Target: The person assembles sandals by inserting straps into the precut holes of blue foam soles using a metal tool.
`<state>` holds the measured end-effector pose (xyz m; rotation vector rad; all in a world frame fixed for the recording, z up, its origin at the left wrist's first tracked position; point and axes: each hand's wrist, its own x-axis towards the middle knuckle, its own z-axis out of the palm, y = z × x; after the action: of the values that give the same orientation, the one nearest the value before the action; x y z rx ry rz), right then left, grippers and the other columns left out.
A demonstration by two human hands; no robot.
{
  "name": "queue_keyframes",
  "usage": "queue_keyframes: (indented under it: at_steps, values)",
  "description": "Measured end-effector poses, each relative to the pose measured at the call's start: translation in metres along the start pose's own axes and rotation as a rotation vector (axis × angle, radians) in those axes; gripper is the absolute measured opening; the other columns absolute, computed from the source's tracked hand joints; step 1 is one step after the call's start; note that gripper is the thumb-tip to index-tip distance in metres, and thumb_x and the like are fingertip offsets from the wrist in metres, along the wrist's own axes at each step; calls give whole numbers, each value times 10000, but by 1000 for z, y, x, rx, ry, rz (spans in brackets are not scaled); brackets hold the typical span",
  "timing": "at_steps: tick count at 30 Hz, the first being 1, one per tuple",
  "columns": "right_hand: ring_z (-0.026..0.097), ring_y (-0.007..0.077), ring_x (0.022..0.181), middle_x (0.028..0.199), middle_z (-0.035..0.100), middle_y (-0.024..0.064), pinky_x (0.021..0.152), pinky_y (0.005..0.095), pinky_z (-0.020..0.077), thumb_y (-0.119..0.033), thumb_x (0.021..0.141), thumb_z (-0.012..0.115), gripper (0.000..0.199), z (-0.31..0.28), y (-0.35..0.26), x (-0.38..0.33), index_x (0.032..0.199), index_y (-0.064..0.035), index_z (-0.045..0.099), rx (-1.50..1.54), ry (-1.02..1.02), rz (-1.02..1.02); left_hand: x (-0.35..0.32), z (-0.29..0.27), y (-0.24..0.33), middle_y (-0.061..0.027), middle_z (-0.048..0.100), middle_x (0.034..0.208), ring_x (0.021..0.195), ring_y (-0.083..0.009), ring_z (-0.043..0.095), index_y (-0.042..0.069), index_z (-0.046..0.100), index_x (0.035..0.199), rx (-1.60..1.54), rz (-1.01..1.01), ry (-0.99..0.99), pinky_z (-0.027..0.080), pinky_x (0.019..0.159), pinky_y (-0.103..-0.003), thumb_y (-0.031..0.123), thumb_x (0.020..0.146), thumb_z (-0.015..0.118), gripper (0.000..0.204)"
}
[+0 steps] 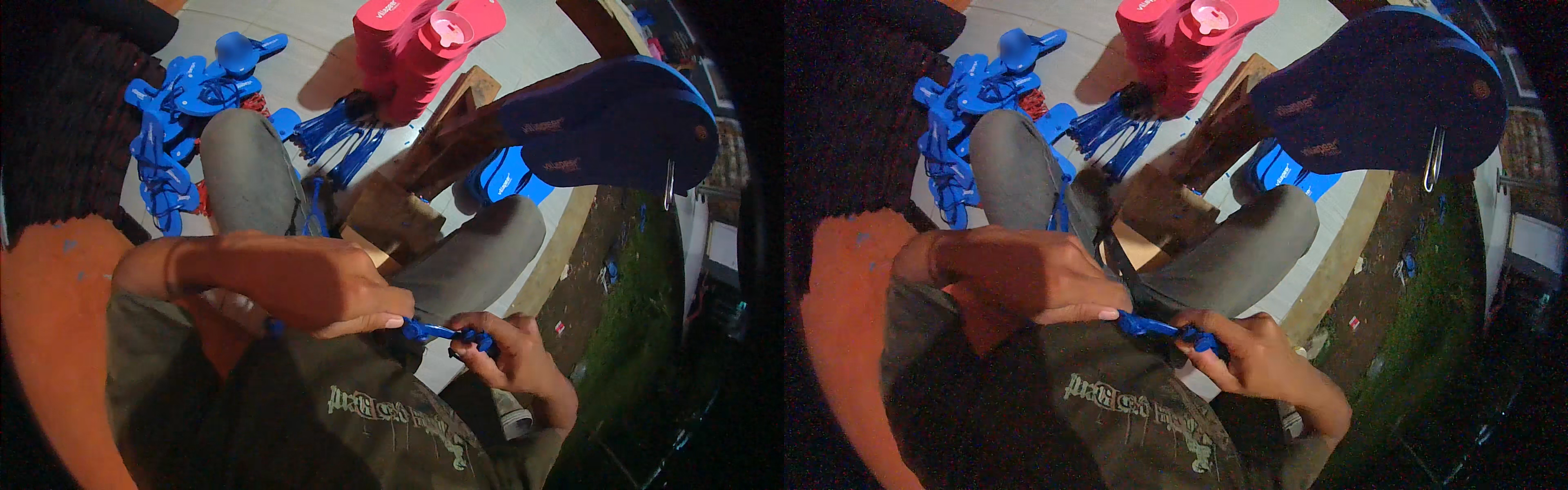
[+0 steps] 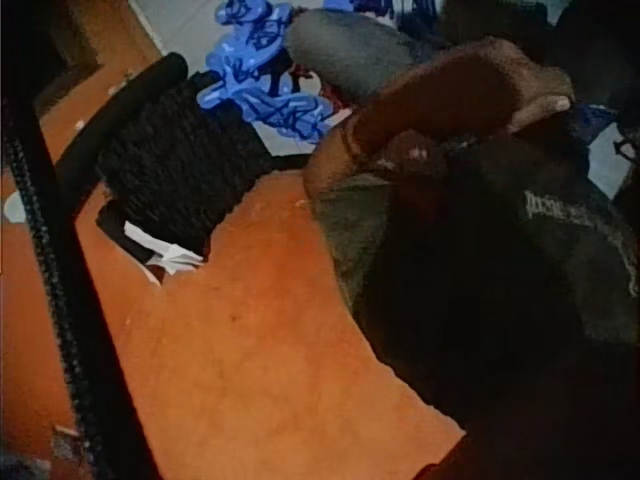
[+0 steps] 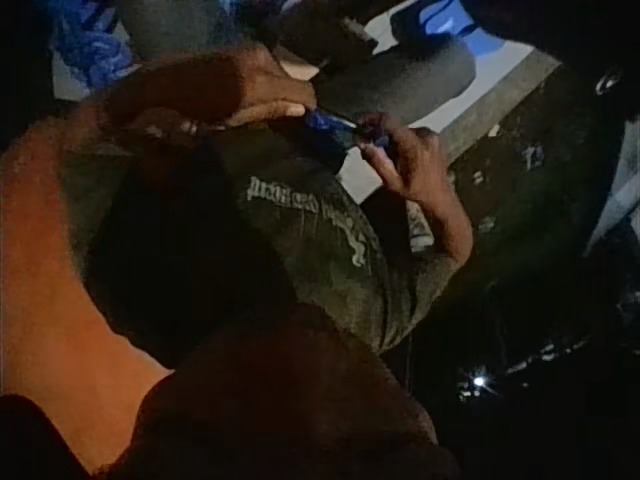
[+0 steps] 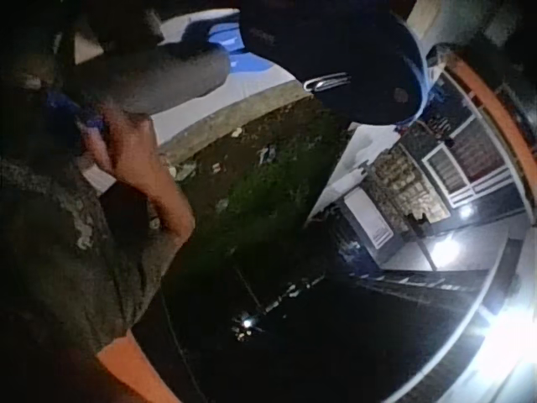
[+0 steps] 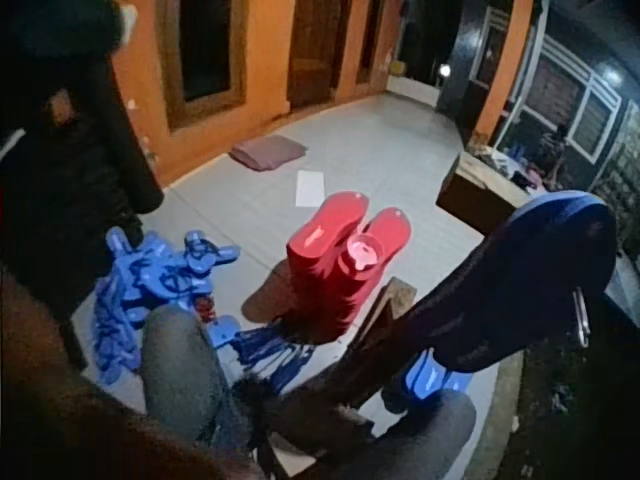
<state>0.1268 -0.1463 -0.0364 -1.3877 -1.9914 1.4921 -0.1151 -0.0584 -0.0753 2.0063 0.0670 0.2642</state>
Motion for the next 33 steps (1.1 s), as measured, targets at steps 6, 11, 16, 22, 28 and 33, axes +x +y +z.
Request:
queue_keyframes:
  at_steps: [6,11,16,22,28,33]
  values:
    - [486,116,413,544,532,16,426,232,371,-122,784,586,157,-3,6,12,917,-41,572,57,-29,84,4,-7,-3,-127,461,558,520,-293,501,39,473,748,-197,-91,49,369,502,-374,200,874,437,208]
    - [505,151,459,619,552,49,413,254,371,-109,739,637,247,11,19,18,962,-38,558,104,129,-28,9,-9,-7,-47,434,528,478,-141,441,36,511,766,-595,-333,45,349,481,-287,215,892,406,243]
    - [579,225,677,832,595,99,545,273,446,-100,676,682,330,23,13,36,971,-11,564,-59,376,-323,12,5,-7,6,423,519,482,-74,409,43,514,765,-773,-496,60,329,474,-244,252,909,388,283]
    - [597,219,722,797,597,104,604,252,459,-82,721,658,200,34,14,32,895,1,608,32,505,-248,15,7,-3,-14,435,539,497,-98,446,45,509,772,-763,-493,67,332,470,-251,256,907,402,272]
    - [551,113,614,702,577,71,569,228,434,-79,822,560,322,49,16,36,1125,4,487,1002,404,110,15,39,-21,-64,482,589,531,-220,523,37,505,764,244,-10,458,393,496,-326,169,798,529,138]
    - [456,69,528,614,508,25,481,210,355,-123,856,522,235,63,28,42,1059,-14,477,793,491,270,2,24,-42,-53,480,584,532,-189,503,28,535,827,737,-185,737,395,491,-321,165,782,543,144]
